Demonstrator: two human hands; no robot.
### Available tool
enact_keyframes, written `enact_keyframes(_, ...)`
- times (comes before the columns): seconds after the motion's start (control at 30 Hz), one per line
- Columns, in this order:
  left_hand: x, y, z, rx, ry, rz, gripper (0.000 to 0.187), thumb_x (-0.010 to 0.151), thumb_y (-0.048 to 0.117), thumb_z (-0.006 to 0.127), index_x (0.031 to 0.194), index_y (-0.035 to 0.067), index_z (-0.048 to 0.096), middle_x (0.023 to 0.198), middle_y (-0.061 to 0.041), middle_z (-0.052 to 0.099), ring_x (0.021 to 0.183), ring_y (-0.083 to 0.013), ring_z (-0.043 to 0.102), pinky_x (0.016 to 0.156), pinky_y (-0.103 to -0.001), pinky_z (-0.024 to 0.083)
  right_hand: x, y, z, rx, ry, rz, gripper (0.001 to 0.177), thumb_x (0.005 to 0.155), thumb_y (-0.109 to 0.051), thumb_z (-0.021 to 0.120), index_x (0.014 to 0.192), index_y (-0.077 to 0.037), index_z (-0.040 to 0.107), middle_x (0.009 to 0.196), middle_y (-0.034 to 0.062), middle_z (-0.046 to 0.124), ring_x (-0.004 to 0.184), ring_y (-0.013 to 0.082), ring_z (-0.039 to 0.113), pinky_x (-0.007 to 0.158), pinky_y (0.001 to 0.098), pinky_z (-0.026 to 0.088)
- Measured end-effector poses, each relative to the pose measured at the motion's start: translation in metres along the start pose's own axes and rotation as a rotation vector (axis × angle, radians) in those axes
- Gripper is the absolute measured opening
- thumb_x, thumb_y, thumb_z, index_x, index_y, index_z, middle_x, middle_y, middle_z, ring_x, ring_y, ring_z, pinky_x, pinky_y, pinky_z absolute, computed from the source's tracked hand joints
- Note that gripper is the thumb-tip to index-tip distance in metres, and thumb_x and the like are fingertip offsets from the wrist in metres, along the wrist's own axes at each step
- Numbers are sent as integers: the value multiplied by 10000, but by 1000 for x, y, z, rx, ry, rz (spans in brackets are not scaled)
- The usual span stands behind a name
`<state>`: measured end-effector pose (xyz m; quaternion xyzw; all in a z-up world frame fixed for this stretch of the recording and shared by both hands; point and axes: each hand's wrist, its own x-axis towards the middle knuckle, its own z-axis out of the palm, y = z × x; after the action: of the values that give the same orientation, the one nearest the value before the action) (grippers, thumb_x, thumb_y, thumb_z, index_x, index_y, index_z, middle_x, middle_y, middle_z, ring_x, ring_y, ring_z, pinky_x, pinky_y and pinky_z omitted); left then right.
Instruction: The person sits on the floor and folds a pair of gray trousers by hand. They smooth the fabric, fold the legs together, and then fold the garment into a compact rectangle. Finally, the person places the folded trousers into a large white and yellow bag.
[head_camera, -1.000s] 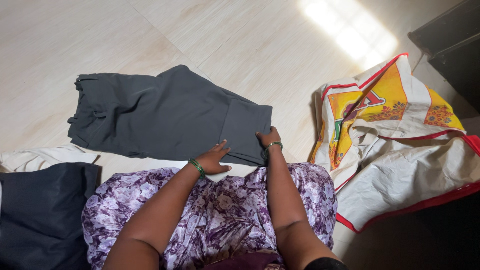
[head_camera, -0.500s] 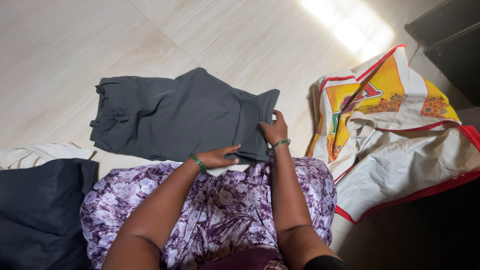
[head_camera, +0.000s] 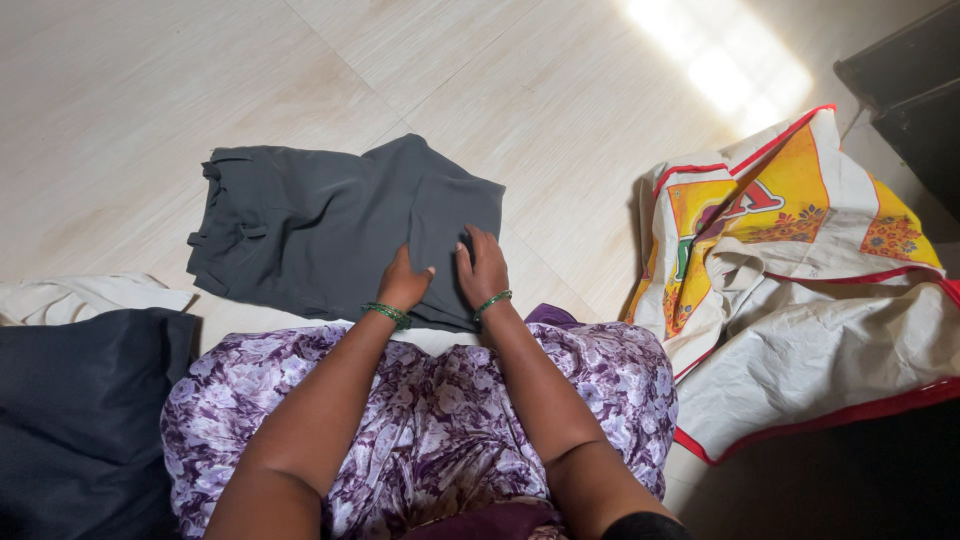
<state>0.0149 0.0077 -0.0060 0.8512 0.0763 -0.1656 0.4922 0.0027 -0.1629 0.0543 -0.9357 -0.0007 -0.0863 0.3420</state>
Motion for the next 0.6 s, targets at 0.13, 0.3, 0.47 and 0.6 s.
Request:
enact_keyframes(0.13, -4, 8, -8, 76, 15, -21, 792, 837, 237, 761, 1501, 11, 394, 1311, -315, 614, 1223, -474, 590, 1032, -491, 477, 5, 9, 13, -229, 48, -149, 555, 1024, -332, 600, 1516, -109, 470, 1576, 256, 372, 1473, 502, 320, 1187, 591, 305)
enact_keyframes(0.3, -7, 12, -15, 146, -22, -103, 817, 858, 235, 754, 1532, 39, 335, 1287, -316, 628, 1201, -478, 607, 1011, -508, 489, 4, 0, 39, -410, -133, -132, 622, 1004, -473, 528, 1583, -280, 408, 1689, 184, 203, 1538, 471, 165, 1211, 642, 180)
enact_keyframes(0.47, -9, 10, -13, 282, -51, -105, 856, 858, 222, 775, 1534, 18, 290, 1361, -310, 576, 1239, -461, 589, 1018, -505, 493, 6, 0, 48, -498, -308, -60, 623, 1015, -547, 450, 1595, -352, 336, 1715, 116, 120, 1560, 428, 87, 1218, 643, 114)
enact_keyframes(0.6, -10, 16, -16, 324, -76, -115, 877, 863, 211, 770, 1547, 12, 260, 1435, -286, 524, 1287, -433, 562, 1038, -484, 484, 10, 0, 50, -509, -362, -37, 618, 1021, -564, 402, 1598, -374, 290, 1708, 92, 83, 1557, 402, 53, 1216, 637, 75)
